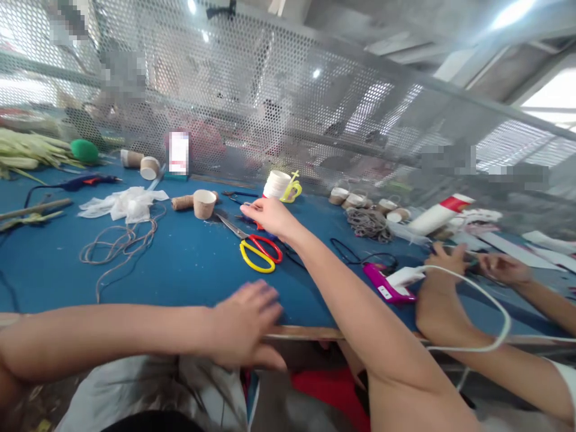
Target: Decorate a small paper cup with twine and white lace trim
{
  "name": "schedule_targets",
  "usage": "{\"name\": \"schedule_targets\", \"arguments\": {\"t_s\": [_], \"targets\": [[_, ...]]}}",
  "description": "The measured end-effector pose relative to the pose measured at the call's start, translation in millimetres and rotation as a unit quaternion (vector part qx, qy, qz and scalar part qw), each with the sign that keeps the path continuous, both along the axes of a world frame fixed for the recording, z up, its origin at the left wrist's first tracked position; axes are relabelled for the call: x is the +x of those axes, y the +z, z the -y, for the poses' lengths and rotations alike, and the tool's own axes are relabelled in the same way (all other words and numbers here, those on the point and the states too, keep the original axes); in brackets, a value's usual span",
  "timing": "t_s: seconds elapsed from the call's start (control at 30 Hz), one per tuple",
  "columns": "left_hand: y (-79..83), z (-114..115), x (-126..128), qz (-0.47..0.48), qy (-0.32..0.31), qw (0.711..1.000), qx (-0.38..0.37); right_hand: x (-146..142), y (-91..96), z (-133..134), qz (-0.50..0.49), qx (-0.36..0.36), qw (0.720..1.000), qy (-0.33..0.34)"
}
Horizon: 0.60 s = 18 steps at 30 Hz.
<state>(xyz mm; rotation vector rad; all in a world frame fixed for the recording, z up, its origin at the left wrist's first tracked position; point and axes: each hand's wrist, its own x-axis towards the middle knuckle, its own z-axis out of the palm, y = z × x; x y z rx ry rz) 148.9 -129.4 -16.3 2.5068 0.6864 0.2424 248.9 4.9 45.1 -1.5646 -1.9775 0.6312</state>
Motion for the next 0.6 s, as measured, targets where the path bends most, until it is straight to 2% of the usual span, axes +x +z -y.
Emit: {"name": "schedule_targets", "arguments": {"t_s": [0.03,0.07,0.1,0.13,0.17,0.2,0.23,0.27,0.3,0.33,0.4,0.43,0.47,0.53,0.6], "targets": [[-1.9,-6.0,-6.7,-0.047,0.077,0.996,0.0,-1.1,0.4,4.0,-0.026,-0.028,0.999,-0.006],[-2.2,-11.4,-13.6,-0.06,0.07,0.996,-0.007,-3.0,0.3,8.0,-0.055,-0.06,0.997,-0.011],[-0.5,-16.0,-20.1,-0.042,-0.037,0.998,-0.035,-5.9,-0.3,11.8,-0.093,-0.091,0.991,-0.012],[3.2,-20.4,-26.2,-0.018,-0.148,0.985,-0.081,-9.5,-1.3,15.4,-0.136,-0.121,0.983,-0.003],[8.6,-25.3,-32.4,0.018,-0.23,0.965,-0.124,-13.7,-2.6,18.9,-0.183,-0.146,0.972,0.015],[15.3,-31.5,-39.3,0.061,-0.238,0.96,-0.136,-18.0,-4.3,22.1,-0.229,-0.165,0.958,0.043],[22.8,-39.5,-47.7,0.115,-0.172,0.974,-0.09,-22.2,-6.0,25.0,-0.267,-0.177,0.945,0.07],[30.2,-49.4,-57.8,0.163,-0.069,0.984,-0.019,-26.4,-7.9,27.6,-0.298,-0.184,0.932,0.096],[37.1,-61.0,-69.5,0.214,0.043,0.975,0.037,-30.3,-9.7,29.6,-0.321,-0.184,0.922,0.116],[42.9,-73.6,-82.2,0.267,0.133,0.952,0.063,-34.1,-11.4,31.0,-0.338,-0.18,0.915,0.129],[49.7,-97.8,-107.6,0.38,0.239,0.891,0.063,-41.7,-13.9,31.5,-0.359,-0.165,0.908,0.137],[50.5,-107.7,-118.5,0.414,0.262,0.871,0.04,-45.5,-14.8,30.6,-0.364,-0.154,0.909,0.134],[49.6,-115.5,-127.4,0.426,0.263,0.866,0.003,-49.3,-15.5,29.0,-0.368,-0.142,0.91,0.129],[43.8,-124.5,-138.0,0.412,0.235,0.873,-0.111,-56.3,-17.1,24.7,-0.369,-0.119,0.914,0.122],[35.2,-127.0,-140.8,0.408,0.188,0.864,-0.226,-61.8,-20.1,20.7,-0.361,-0.112,0.918,0.122]]}}
